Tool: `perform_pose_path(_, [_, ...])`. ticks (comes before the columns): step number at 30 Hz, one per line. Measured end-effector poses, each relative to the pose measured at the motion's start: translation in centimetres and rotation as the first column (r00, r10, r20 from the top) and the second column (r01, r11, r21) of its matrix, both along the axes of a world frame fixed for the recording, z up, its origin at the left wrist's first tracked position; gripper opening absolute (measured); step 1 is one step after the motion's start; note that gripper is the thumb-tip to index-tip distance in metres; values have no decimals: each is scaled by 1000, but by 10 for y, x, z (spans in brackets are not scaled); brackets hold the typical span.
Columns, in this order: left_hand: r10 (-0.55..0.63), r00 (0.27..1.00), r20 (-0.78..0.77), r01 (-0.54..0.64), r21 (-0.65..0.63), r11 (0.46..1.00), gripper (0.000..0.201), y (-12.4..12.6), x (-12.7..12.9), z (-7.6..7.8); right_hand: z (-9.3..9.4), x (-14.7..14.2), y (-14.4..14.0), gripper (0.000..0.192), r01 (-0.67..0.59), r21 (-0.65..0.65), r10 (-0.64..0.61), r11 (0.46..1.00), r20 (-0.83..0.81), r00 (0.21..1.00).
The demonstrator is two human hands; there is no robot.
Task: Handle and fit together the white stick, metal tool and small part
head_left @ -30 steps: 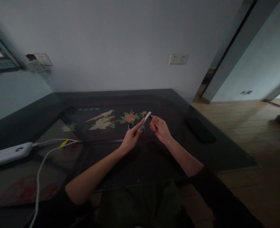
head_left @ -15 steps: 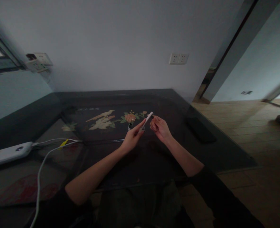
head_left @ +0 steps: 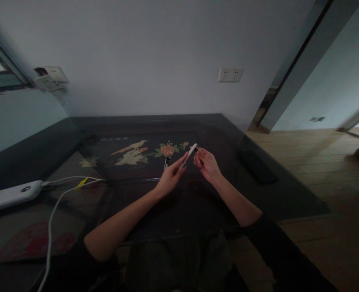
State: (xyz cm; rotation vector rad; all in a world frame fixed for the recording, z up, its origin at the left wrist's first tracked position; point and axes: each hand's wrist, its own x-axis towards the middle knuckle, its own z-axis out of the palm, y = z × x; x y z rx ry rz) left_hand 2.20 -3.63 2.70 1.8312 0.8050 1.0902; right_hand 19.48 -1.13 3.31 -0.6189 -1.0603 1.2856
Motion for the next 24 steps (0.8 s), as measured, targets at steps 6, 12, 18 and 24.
perform_pose_path(6, [-33, 999, -25, 33, 5, 999, 56, -3, 2, 1, -1, 0, 0, 37, 37, -22, -37, 999, -4, 999])
perform_pose_path(12, [-10, 1000, -16, 10, -25, 1000, 58, 3, -1, 1, -1, -1, 0, 34, 20, -10, -21, 1000, -20, 1000])
perform_pose_path(18, [34, 999, 6, -33, -44, 998, 56, 5, -2, 2, 0, -1, -1, 38, -10, -4, 10, 1000, -22, 1000])
perform_pose_path(24, [-1, 1000, 0, 1, -53, 999, 58, -2, 1, 2, 0, -1, 0, 36, 19, 2, -19, 1000, 0, 1000])
